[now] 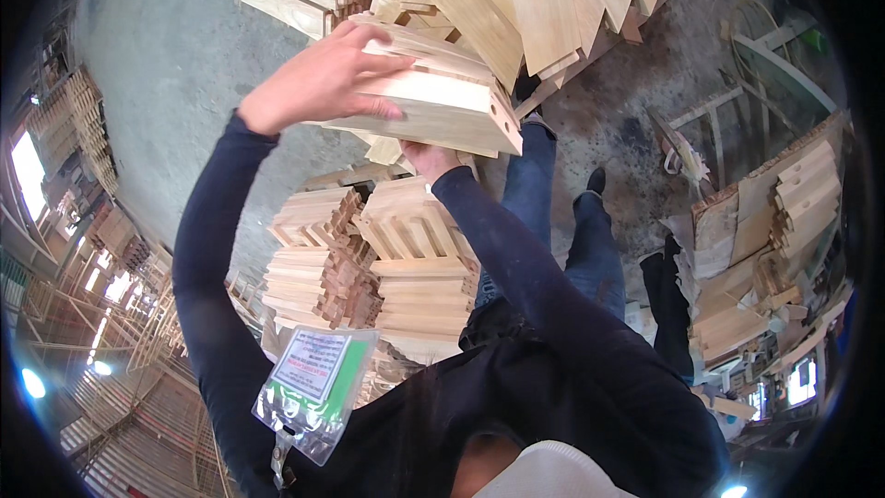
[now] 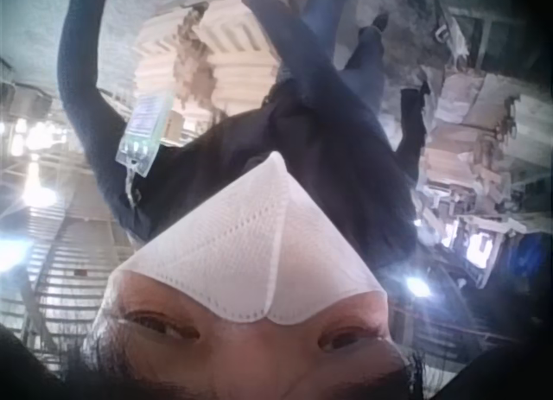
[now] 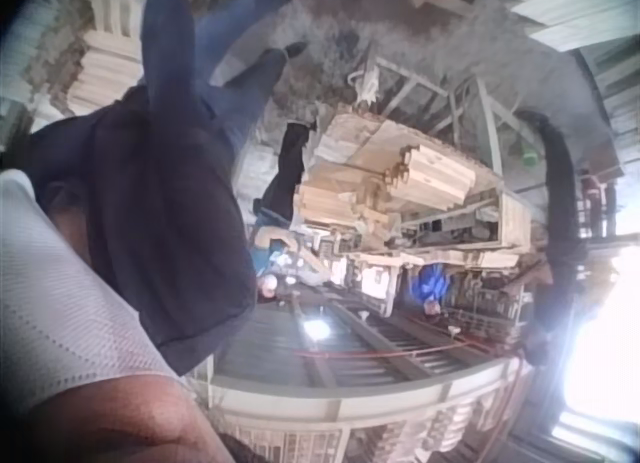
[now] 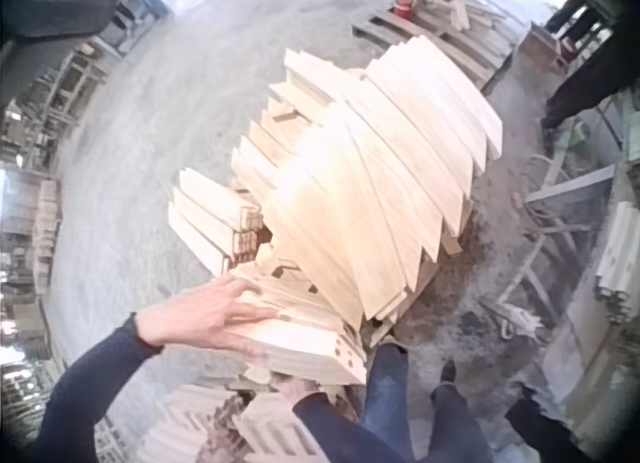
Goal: The person applies glue into the holes of wooden pieces using a small brush, then places the glued pieces onto a stack. The person also wipes the brush on a cloth and handles multiple wooden pieces during the process.
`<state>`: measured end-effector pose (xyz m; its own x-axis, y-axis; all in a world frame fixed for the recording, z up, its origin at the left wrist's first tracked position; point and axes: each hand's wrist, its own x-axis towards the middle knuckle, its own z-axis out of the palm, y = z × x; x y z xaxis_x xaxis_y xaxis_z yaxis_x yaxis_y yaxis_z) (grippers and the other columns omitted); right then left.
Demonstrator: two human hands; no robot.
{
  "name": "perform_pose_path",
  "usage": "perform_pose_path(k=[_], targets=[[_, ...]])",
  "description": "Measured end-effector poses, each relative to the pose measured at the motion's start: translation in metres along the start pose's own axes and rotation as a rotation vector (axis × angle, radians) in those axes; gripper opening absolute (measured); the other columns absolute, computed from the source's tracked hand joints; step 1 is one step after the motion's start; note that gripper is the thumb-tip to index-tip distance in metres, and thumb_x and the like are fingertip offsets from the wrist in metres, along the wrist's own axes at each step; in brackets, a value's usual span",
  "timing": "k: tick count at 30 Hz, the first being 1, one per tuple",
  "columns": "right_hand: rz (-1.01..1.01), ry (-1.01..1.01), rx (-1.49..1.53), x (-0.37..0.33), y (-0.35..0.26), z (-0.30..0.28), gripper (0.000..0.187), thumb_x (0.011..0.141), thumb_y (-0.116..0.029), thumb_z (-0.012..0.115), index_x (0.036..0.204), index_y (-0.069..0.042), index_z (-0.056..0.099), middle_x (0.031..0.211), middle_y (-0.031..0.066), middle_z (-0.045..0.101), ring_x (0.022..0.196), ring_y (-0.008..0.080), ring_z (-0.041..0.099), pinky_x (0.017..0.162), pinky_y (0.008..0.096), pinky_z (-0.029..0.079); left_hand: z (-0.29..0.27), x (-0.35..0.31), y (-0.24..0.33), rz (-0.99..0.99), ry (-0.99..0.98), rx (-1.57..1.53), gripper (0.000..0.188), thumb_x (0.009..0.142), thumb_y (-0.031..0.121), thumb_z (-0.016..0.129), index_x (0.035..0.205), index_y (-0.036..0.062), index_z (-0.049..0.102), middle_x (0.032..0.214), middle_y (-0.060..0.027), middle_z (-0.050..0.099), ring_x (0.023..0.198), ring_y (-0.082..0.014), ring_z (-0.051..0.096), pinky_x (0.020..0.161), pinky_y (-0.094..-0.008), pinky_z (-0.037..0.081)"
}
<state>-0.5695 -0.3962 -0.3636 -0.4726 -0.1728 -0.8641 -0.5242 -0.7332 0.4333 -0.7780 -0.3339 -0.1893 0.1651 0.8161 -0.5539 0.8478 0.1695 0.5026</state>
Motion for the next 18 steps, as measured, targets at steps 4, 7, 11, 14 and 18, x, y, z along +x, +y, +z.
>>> perform_pose_path(k=[4,7,11,14,18], targets=[[-0.023,-0.118,-0.004,0.001,-0.005,-0.001,0.037,0.093,-0.041,0.047,0.117,-0.013,0.052,0.116,0.0042,0.06,0.104,0.0208,0.058,0.088,0.0367,0.051,0.019,0.035,-0.037,-0.109,-0.058,-0.418,0.046,0.092,0.037,0.053,0.127,0.0062,0.054,0.122,-0.0158,0.055,0.108,-0.033,0.054,0.096,-0.037,0.041],[0.007,-0.107,0.005,0.013,-0.007,-0.011,0.038,0.093,-0.041,0.047,0.118,-0.013,0.052,0.116,0.0041,0.059,0.104,0.0209,0.058,0.088,0.0373,0.051,0.039,0.082,-0.066,-0.307,-0.386,-0.233,0.048,0.096,0.039,0.043,0.13,0.005,0.049,0.121,-0.0168,0.056,0.108,-0.0344,0.054,0.096,-0.0374,0.042],[0.044,-0.16,0.016,0.009,-0.005,-0.009,0.037,0.093,-0.04,0.047,0.118,-0.013,0.052,0.117,0.0045,0.059,0.105,0.0211,0.057,0.089,0.0368,0.051,0.094,0.117,-0.099,-0.09,-0.433,0.094,0.048,0.098,0.039,0.037,0.13,0.0044,0.047,0.12,-0.0156,0.057,0.111,-0.0347,0.053,0.096,-0.0396,0.042],[0.056,-0.254,0.018,0.013,-0.004,-0.012,0.039,0.093,-0.041,0.046,0.12,-0.013,0.051,0.119,0.005,0.058,0.107,0.0213,0.056,0.09,0.038,0.05,0.098,0.114,-0.082,-0.166,-0.222,0.049,0.053,0.095,0.046,0.042,0.125,0.0031,0.05,0.118,-0.0172,0.058,0.114,-0.035,0.051,0.098,-0.0389,0.04],[0.03,-0.379,0.065,0.013,-0.002,-0.01,0.042,0.094,-0.042,0.043,0.122,-0.012,0.05,0.121,0.0075,0.057,0.108,0.0219,0.056,0.091,0.0407,0.049,0.093,0.112,-0.073,-0.329,-0.194,-0.172,0.066,0.087,0.059,0.045,0.123,0.0045,0.054,0.122,-0.0173,0.056,0.118,-0.0343,0.048,0.098,-0.0402,0.039]])
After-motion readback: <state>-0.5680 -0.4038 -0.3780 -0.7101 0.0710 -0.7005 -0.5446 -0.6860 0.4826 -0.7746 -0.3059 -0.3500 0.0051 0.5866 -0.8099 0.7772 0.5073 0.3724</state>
